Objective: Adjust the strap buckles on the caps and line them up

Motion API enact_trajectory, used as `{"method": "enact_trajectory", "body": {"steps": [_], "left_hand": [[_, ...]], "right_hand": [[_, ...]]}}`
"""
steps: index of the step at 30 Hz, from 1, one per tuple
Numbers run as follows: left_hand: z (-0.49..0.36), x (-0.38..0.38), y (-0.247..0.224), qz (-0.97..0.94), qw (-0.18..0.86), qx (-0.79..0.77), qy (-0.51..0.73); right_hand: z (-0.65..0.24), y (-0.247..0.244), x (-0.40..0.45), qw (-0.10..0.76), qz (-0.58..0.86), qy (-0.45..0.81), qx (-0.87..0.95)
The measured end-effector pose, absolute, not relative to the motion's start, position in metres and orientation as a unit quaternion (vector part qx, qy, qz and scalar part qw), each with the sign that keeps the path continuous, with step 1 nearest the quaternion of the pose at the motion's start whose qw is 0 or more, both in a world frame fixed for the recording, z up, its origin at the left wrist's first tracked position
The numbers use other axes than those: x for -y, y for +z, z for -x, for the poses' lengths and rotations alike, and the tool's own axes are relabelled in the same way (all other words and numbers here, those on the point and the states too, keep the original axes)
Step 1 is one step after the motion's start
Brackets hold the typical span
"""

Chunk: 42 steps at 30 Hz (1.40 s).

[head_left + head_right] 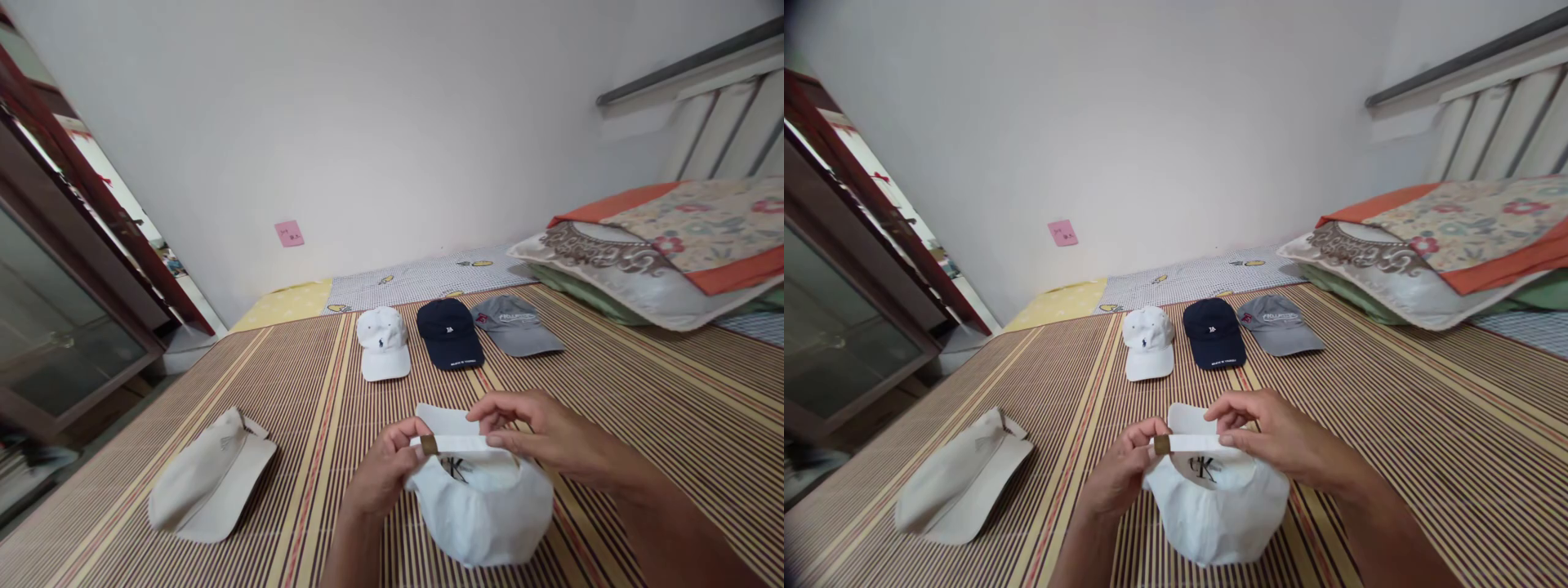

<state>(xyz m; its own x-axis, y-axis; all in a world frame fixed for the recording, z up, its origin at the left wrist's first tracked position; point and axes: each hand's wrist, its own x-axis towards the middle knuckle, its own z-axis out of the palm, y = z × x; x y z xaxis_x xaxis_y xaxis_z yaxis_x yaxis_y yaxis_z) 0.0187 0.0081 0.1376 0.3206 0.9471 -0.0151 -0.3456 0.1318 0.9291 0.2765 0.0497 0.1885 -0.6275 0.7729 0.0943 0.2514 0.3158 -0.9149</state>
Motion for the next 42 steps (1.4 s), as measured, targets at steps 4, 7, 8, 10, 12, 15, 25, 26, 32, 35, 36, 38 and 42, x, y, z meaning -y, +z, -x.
{"method": "enact_trajectory", "body": {"steps": [4, 7, 8, 10, 12, 15, 25, 26, 32, 35, 36, 38, 42], "left_hand": [[-0.021, -0.008, 0.143, -0.423, 0.673, -0.352, 0.495], [-0.023, -0.008, 0.146, -0.407, 0.671, -0.353, 0.51], [-0.023, -0.008, 0.146, -0.406, 0.67, -0.352, 0.512], [-0.023, -0.008, 0.146, -0.407, 0.67, -0.352, 0.512], [-0.022, -0.007, 0.146, -0.41, 0.67, -0.351, 0.509], [-0.022, -0.007, 0.147, -0.415, 0.67, -0.349, 0.507], [-0.022, -0.007, 0.144, -0.436, 0.68, -0.341, 0.481], [-0.021, -0.007, 0.143, -0.436, 0.682, -0.335, 0.482], [-0.02, -0.008, 0.143, -0.436, 0.69, -0.331, 0.474], [-0.02, -0.008, 0.143, -0.434, 0.692, -0.33, 0.474], [-0.02, -0.008, 0.142, -0.434, 0.692, -0.326, 0.476], [-0.02, -0.008, 0.14, -0.434, 0.694, -0.316, 0.48], [-0.02, -0.008, 0.137, -0.43, 0.696, -0.317, 0.48]], "right_hand": [[-0.279, 0.188, -0.049, 0.255, 0.339, 0.491, 0.761], [-0.283, 0.186, -0.05, 0.252, 0.335, 0.511, 0.75], [-0.284, 0.184, -0.051, 0.252, 0.336, 0.516, 0.746], [-0.283, 0.181, -0.053, 0.251, 0.341, 0.521, 0.741], [-0.281, 0.179, -0.055, 0.248, 0.342, 0.523, 0.74], [-0.276, 0.178, -0.056, 0.253, 0.331, 0.527, 0.741], [-0.269, 0.18, -0.056, 0.266, 0.317, 0.558, 0.72], [-0.269, 0.18, -0.056, 0.264, 0.318, 0.555, 0.722], [-0.27, 0.179, -0.058, 0.276, 0.294, 0.57, 0.715], [-0.27, 0.178, -0.058, 0.271, 0.293, 0.578, 0.711], [-0.269, 0.177, -0.057, 0.269, 0.294, 0.58, 0.711], [-0.268, 0.176, -0.057, 0.266, 0.292, 0.585, 0.709], [-0.266, 0.174, -0.057, 0.259, 0.303, 0.599, 0.695]]}}
